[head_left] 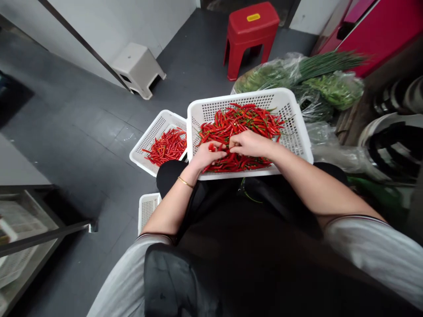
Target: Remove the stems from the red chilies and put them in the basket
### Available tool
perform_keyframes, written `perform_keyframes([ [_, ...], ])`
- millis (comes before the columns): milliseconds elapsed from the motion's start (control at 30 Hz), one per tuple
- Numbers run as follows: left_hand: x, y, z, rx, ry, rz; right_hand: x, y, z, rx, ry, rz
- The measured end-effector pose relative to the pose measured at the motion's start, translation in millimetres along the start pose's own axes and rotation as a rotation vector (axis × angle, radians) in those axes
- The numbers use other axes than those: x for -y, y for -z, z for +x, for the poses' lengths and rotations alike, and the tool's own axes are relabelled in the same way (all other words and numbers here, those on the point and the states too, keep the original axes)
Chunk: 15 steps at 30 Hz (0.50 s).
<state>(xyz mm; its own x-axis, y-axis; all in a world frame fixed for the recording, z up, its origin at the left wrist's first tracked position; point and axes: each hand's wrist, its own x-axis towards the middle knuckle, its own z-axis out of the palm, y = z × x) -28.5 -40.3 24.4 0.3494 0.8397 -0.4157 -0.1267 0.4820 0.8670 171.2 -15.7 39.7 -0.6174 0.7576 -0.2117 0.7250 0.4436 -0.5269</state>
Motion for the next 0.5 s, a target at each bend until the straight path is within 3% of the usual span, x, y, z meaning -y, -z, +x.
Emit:
perform_keyframes([
  [100,5,-22.3,12,0.022,-0.033,0.203,4,26,2,-0.062,-0.035,0.233],
  [200,7,-34.5,19,0.020,-0.034,0.089,5,32,5,-0.174,-0.078,0.486],
  [267,7,-34.3,19,0.045,-0.021,-0.093,3,26,2,-0.264,-0.106,0.617],
  [333,8,-30.3,17,0.089,0.003,-0.272,1,14,-5,-0.273,-0.135,0.644],
  [433,11,-25.1,13,0.071,0.047,-0.414,4,-11,-14,-0.186,-0.145,0.512],
  [500,14,-23.9,12,0.045,0.077,-0.409,7,-29,-17,-0.215,-0.124,0.408],
])
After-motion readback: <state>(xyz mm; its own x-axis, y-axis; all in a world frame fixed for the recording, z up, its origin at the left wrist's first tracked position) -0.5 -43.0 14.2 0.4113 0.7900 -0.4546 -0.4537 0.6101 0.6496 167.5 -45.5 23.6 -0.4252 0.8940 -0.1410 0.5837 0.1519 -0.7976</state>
